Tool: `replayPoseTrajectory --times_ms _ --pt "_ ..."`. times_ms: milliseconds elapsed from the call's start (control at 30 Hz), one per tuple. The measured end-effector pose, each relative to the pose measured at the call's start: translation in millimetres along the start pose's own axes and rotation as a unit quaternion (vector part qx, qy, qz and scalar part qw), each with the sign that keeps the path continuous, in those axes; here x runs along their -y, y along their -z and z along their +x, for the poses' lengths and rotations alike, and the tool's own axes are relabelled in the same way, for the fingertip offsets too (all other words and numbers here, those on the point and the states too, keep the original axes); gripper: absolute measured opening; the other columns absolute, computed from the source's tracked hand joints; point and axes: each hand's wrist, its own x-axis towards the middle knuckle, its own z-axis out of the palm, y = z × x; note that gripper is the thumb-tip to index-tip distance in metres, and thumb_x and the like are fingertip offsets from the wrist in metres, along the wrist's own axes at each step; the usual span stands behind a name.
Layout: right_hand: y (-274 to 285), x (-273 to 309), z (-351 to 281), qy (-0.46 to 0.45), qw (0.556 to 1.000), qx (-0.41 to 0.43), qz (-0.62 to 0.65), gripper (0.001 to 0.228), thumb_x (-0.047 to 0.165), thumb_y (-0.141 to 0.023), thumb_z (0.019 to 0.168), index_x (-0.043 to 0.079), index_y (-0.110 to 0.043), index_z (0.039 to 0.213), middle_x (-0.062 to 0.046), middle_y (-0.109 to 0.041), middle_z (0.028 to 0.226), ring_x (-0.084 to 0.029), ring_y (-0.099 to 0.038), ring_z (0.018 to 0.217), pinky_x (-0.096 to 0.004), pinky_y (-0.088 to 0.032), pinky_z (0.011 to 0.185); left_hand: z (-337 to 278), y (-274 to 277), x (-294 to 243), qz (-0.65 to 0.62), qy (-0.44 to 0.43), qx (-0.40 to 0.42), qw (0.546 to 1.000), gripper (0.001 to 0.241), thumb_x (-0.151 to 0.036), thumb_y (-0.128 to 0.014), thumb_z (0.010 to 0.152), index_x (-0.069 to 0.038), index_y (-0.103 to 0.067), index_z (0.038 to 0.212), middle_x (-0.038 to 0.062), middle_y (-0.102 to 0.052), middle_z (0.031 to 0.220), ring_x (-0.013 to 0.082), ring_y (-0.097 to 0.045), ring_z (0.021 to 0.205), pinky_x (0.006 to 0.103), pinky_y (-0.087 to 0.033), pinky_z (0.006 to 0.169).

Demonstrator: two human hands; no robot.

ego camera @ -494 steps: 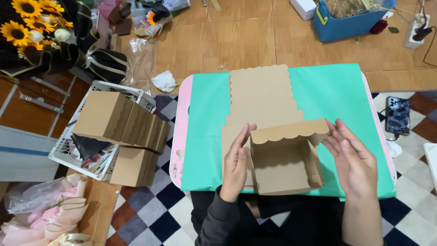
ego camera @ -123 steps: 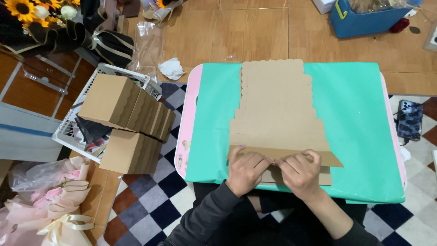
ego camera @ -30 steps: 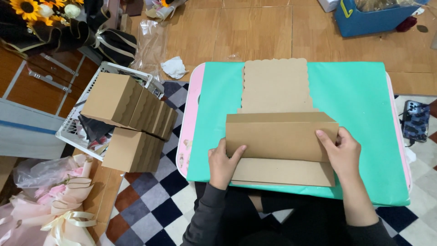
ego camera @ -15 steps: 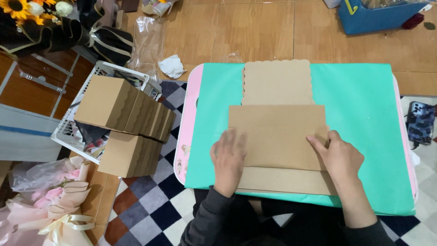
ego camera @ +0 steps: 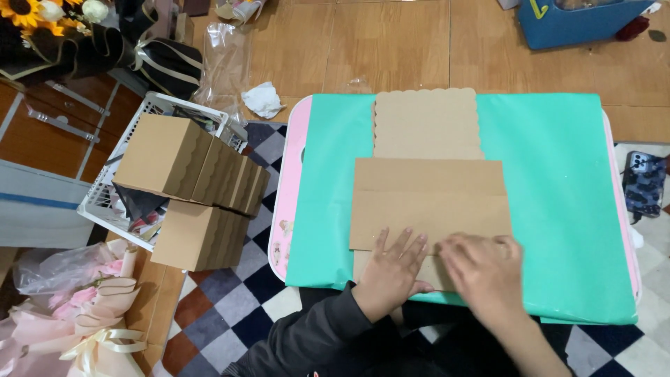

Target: The person assembles a flat cardboard box by folding the side flaps and tucking the tabs into slots to form a rectangular container. The person then places the finished box aside and begins folding another flat cardboard piece.

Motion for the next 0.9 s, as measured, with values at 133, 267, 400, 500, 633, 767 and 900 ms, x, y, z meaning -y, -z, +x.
replayPoseTrajectory --times_ms 133,267,400,500,633,767,900 --pt "-6.3 28.4 -18.9 0.168 0.985 -0.031 0.027 0.026 0.025 -0.067 0.097 0.014 -0.071 0.120 0.003 -0.070 0.120 -0.013 -0.067 0.103 -0.043 -0.041 0.102 -6.1 3.5 -11.8 0.047 0.026 -0.069 0.996 0.090 -0.075 -0.056 0.084 -0.008 -0.063 0.143 0.006 -0.051 0.160 0.0330 -0.039 0.153 0.0610 -0.027 0.124" --pt "6.6 31.4 -20.2 0.196 0.979 -0.059 0.000 0.030 0.017 -0.069 0.096 0.011 -0.071 0.126 0.000 -0.073 0.122 -0.013 -0.068 0.109 -0.048 -0.047 0.101 -9.9 12.8 -9.9 0.090 0.027 -0.036 0.995 0.099 -0.081 -0.056 0.079 -0.013 -0.055 0.151 0.002 -0.041 0.166 0.0312 -0.031 0.156 0.0641 -0.024 0.125" --pt "1.2 18.3 -30.2 0.215 0.976 -0.035 -0.009 0.035 0.017 -0.067 0.096 0.013 -0.067 0.131 0.001 -0.073 0.126 -0.011 -0.069 0.118 -0.059 -0.045 0.107 -12.1 32.1 -12.6 0.073 0.057 -0.029 0.995 0.093 -0.078 -0.057 0.081 -0.015 -0.057 0.149 0.003 -0.047 0.161 0.0357 -0.038 0.151 0.0705 -0.018 0.126" --pt "7.8 16.3 -25.1 0.197 0.976 -0.080 -0.050 0.037 0.026 -0.067 0.099 0.006 -0.065 0.130 0.008 -0.077 0.089 -0.003 -0.071 0.082 -0.054 -0.047 0.114 -15.0 33.0 -10.4 0.085 0.071 -0.012 0.994 0.086 -0.077 -0.051 0.085 -0.019 -0.057 0.148 -0.001 -0.049 0.159 0.0369 -0.037 0.152 0.0750 -0.017 0.124" --pt "9.2 7.6 -27.9 0.166 0.984 -0.037 -0.054 0.029 0.027 -0.058 0.103 0.009 -0.061 0.126 0.011 -0.072 0.090 -0.010 -0.063 0.055 -0.059 -0.046 0.117 -24.4 35.0 -5.2 0.090 0.083 -0.014 0.992 0.085 -0.075 -0.054 0.084 -0.019 -0.058 0.147 0.000 -0.048 0.159 0.0387 -0.036 0.152 0.0769 -0.018 0.122" --pt "6.2 -5.1 -37.5 0.147 0.987 -0.017 -0.054 0.035 0.028 -0.060 0.103 0.005 -0.057 0.129 0.012 -0.071 0.091 -0.012 -0.062 0.050 -0.059 -0.042 0.122 -32.7 48.9 3.0 0.099 0.097 0.024 0.990 0.078 -0.072 -0.046 0.091 -0.020 -0.056 0.148 0.001 -0.048 0.159 0.0418 -0.034 0.151 0.0828 -0.015 0.118" --pt "7.5 -10.8 -40.6 0.131 0.986 -0.058 -0.083 0.035 0.032 -0.067 0.100 0.007 -0.064 0.125 0.008 -0.074 0.077 -0.012 -0.061 0.048 -0.053 -0.048 0.120 -41.8 52.8 6.1 0.117 0.099 0.001 0.988 0.078 -0.070 -0.057 0.087 -0.019 -0.059 0.146 0.002 -0.047 0.158 0.0411 -0.038 0.148 0.0827 -0.019 0.117"
